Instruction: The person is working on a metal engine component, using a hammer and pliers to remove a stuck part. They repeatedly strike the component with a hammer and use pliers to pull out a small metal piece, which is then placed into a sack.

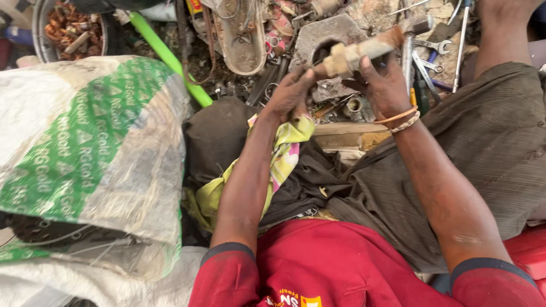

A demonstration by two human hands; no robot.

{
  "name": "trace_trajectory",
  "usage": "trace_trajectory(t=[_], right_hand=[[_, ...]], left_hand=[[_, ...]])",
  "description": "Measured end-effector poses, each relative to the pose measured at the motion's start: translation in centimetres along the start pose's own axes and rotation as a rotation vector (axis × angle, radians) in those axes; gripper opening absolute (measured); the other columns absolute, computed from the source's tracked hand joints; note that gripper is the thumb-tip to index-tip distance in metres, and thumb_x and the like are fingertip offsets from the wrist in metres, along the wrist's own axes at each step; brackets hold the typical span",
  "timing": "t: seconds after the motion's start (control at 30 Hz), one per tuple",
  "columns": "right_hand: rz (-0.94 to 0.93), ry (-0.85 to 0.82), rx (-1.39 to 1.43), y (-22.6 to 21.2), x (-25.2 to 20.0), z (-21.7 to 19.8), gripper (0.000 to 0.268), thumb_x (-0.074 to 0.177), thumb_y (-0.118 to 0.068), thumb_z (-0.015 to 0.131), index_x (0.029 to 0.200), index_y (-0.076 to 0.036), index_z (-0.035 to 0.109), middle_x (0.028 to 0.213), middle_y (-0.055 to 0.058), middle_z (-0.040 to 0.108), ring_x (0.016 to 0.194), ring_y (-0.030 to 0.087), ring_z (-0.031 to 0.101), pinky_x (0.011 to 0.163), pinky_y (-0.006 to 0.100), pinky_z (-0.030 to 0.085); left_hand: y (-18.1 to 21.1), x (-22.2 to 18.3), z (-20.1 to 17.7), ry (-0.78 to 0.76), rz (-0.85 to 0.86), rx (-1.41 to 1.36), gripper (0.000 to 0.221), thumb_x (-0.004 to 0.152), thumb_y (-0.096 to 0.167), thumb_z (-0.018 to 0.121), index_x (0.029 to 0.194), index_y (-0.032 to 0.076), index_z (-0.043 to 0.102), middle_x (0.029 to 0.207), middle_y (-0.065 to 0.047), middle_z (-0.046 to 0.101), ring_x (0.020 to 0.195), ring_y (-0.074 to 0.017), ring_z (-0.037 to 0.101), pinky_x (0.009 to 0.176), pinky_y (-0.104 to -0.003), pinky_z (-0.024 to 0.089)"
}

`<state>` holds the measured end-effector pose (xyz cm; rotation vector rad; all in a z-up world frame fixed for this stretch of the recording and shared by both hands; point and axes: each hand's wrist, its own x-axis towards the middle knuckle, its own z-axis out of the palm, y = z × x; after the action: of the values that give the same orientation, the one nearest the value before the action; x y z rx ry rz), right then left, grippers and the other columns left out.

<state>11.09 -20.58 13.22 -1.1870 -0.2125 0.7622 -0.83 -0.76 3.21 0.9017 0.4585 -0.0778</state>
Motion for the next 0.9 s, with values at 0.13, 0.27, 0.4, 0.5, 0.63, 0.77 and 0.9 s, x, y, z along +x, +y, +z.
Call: trace_trajectory(t=[0.13, 0.27, 0.4, 0.5, 0.63, 0.77, 0.9], right_hand=[[-0.05, 0.139, -0.026, 0.2, -0.6, 0.3, 0.053, 0.099, -0.016, 0.074, 0.14, 0.003, 0.044, 0.124, 0.017, 0.067, 0.119, 0.037, 0.068, 0.097, 0.05, 0.058], [-0.194, 0.151, 0.016, 0.9, -2.1, -1.4, 0.05, 0.106, -0.011, 0.076, 0.144, 0.007, 0.049, 0.135, 0.02, 0.064, 0.129, 0.033, 0.062, 0.112, 0.042, 0.058], [-0.341, 0.378, -0.556, 1.8, -1.8, -2.3, 0.064, 0.104, -0.023, 0.081, 0.143, 0.012, 0.043, 0.137, 0.028, 0.053, 0.13, 0.039, 0.052, 0.111, 0.049, 0.045], [-0.443, 0.606, -1.064, 1.8, -4.1, -2.0, 0.084, 0.102, -0.028, 0.085, 0.141, 0.022, 0.03, 0.141, 0.042, 0.032, 0.139, 0.053, 0.033, 0.111, 0.061, 0.025], [-0.707, 0.255, -0.862, -1.1, -4.4, 4.5, 0.076, 0.103, -0.025, 0.082, 0.142, 0.017, 0.032, 0.144, 0.038, 0.034, 0.141, 0.051, 0.033, 0.113, 0.06, 0.028], [-0.747, -0.203, -0.807, -4.5, -6.2, 14.7, 0.069, 0.104, -0.023, 0.079, 0.142, 0.012, 0.034, 0.146, 0.034, 0.036, 0.143, 0.048, 0.033, 0.115, 0.059, 0.03], [-0.716, -0.486, -0.832, -5.4, -8.7, 21.5, 0.062, 0.104, -0.021, 0.076, 0.142, 0.008, 0.037, 0.149, 0.03, 0.038, 0.146, 0.046, 0.032, 0.117, 0.057, 0.033]], left_hand=[[0.1, -0.7, 0.1, -0.065, -0.023, 0.09, 0.084, 0.087, 0.046, 0.076, 0.151, 0.008, 0.037, 0.115, -0.011, 0.062, 0.087, -0.0169, 0.068, 0.069, -0.034, 0.064], [-0.6, -0.6, 0.2, -0.247, 0.071, 0.145, 0.084, 0.091, 0.049, 0.078, 0.154, 0.002, 0.048, 0.127, -0.015, 0.058, 0.098, -0.0223, 0.062, 0.074, -0.036, 0.059], [-1.3, 0.4, -0.7, -0.249, 0.037, 0.245, 0.085, 0.092, 0.041, 0.084, 0.158, 0.008, 0.041, 0.152, -0.013, 0.055, 0.134, -0.0185, 0.056, 0.103, -0.033, 0.051], [-2.6, 0.5, -0.5, -0.314, -0.01, 0.381, 0.09, 0.081, 0.049, 0.085, 0.153, 0.007, 0.049, 0.139, -0.016, 0.064, 0.121, -0.0249, 0.065, 0.095, -0.042, 0.056], [0.2, -1.0, 1.5, -0.219, 0.126, 0.719, 0.089, 0.073, 0.065, 0.084, 0.139, 0.008, 0.066, 0.121, -0.011, 0.077, 0.109, -0.0252, 0.076, 0.092, -0.038, 0.058], [3.0, -7.9, 6.2, 0.374, 0.415, 1.404, 0.044, 0.081, 0.034, 0.079, 0.113, 0.007, 0.066, 0.1, -0.012, 0.073, 0.096, -0.0316, 0.073, 0.076, -0.046, 0.057], [5.7, -22.7, 6.6, 0.744, 0.868, 1.187, 0.026, 0.091, 0.019, 0.076, 0.111, 0.005, 0.067, 0.096, -0.011, 0.07, 0.091, -0.0266, 0.072, 0.074, -0.037, 0.058]])
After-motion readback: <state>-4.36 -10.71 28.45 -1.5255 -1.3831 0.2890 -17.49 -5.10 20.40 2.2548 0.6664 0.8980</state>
